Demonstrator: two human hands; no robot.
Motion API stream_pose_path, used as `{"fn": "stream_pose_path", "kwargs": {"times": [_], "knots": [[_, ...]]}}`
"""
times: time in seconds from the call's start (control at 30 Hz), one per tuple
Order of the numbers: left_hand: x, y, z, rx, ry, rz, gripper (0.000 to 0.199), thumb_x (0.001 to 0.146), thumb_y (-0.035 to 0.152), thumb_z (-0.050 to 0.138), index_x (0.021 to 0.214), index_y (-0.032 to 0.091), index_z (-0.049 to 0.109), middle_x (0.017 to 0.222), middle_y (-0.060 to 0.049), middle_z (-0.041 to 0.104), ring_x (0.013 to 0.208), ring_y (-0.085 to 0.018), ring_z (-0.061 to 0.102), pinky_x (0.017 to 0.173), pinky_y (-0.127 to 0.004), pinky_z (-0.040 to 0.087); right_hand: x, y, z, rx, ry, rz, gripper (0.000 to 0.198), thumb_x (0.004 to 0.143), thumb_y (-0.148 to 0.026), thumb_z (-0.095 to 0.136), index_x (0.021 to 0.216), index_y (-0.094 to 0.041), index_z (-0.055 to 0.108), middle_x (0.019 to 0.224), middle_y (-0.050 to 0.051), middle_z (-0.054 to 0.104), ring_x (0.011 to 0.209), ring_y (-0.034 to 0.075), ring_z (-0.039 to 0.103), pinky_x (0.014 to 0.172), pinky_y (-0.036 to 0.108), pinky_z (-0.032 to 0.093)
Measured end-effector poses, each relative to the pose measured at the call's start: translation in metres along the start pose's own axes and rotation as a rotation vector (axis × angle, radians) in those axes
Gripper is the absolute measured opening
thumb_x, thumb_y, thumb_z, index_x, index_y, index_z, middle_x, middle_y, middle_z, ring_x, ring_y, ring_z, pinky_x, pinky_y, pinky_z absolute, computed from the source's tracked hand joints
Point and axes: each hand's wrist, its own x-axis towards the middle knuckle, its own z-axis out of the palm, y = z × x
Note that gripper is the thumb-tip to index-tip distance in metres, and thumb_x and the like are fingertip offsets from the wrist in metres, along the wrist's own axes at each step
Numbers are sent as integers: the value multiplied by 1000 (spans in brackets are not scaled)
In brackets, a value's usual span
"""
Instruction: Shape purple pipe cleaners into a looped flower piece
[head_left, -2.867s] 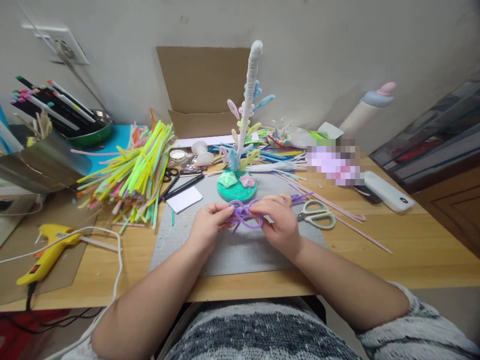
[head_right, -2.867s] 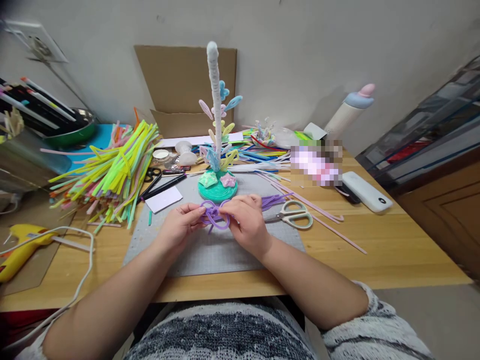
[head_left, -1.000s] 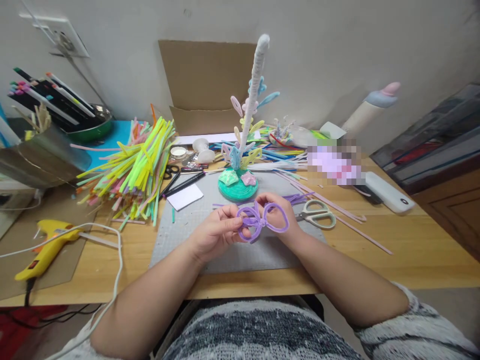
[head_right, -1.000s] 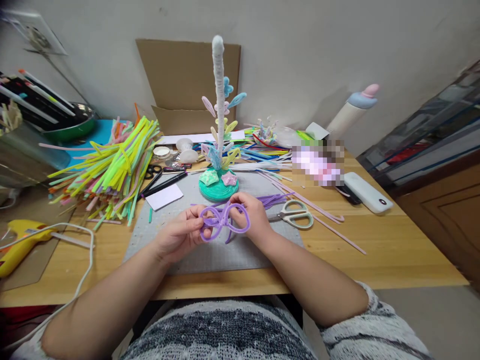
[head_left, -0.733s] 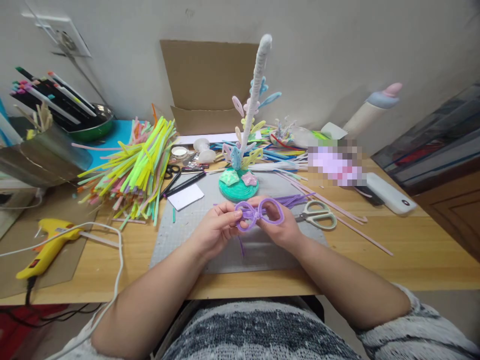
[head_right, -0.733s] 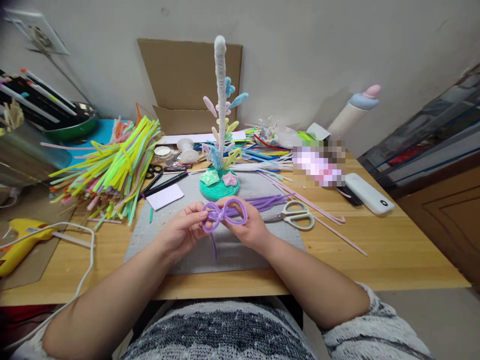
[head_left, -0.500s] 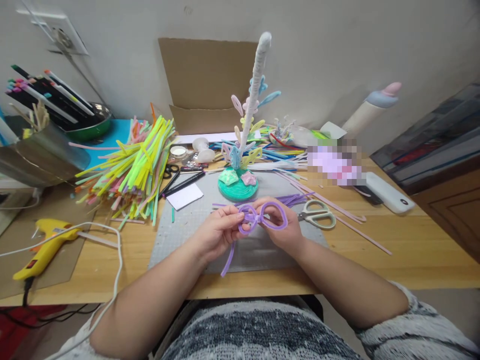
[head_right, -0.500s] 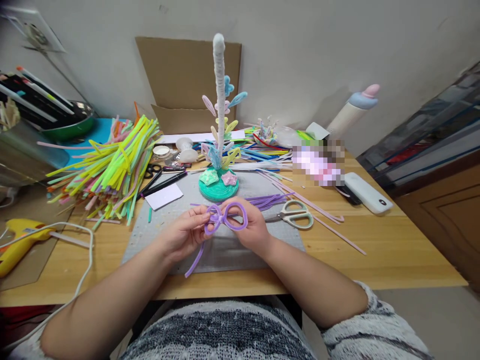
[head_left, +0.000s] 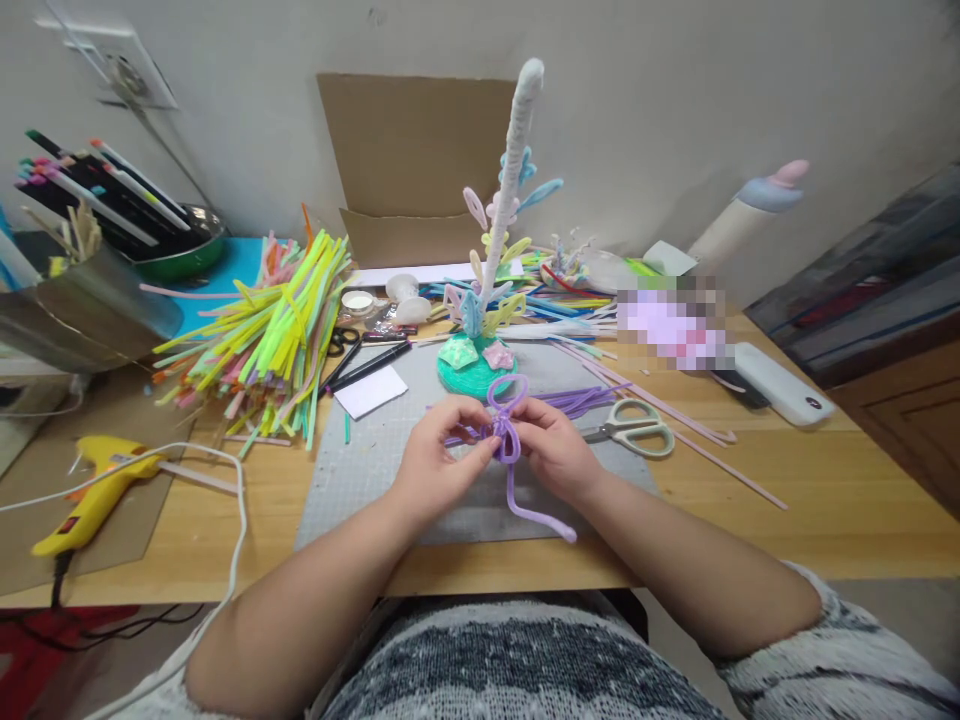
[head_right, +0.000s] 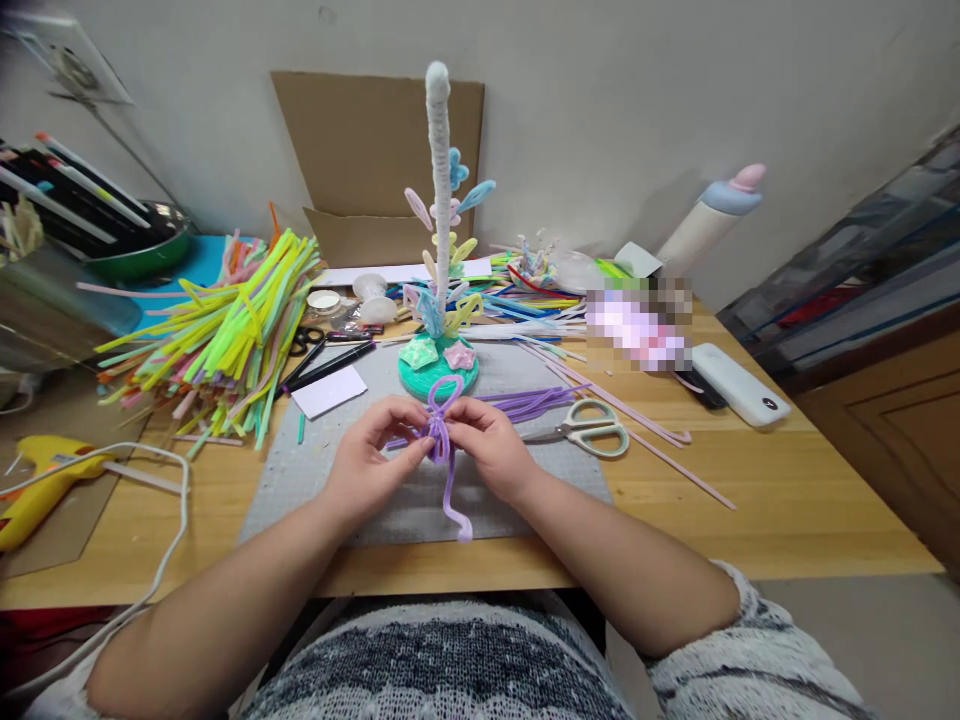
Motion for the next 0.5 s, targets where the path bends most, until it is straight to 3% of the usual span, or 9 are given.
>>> {"fn": "stream_pose_path", "kwargs": {"times": [0.13, 0.4, 0.5], "knots": [[0, 0, -1, 216, 14, 114, 2, 75, 18, 61, 76, 16, 60, 82, -5, 63, 81, -15, 59, 75, -29, 48, 0, 2, 1, -46, -30, -19, 7, 73, -24, 68, 72, -19, 64, 65, -4, 60, 59, 8, 53, 58, 21, 42], [1, 1, 1, 160, 41, 30, 4, 72, 13, 59, 73, 15, 62, 79, -5, 64, 78, -15, 61, 75, -29, 49, -2, 0, 4, -28, -12, -11, 11, 71, -27, 70, 75, -19, 63, 64, -4, 62, 54, 9, 54, 55, 22, 43], [2, -1, 1, 33, 15, -86, 5, 72, 17, 61, 76, 15, 61, 80, -5, 64, 77, -15, 61, 75, -30, 49, -2, -2, 6, -1, 2, 33, 15, 70, -29, 71, 74, -18, 62, 61, -3, 60, 52, 8, 52, 53, 22, 43]]}}
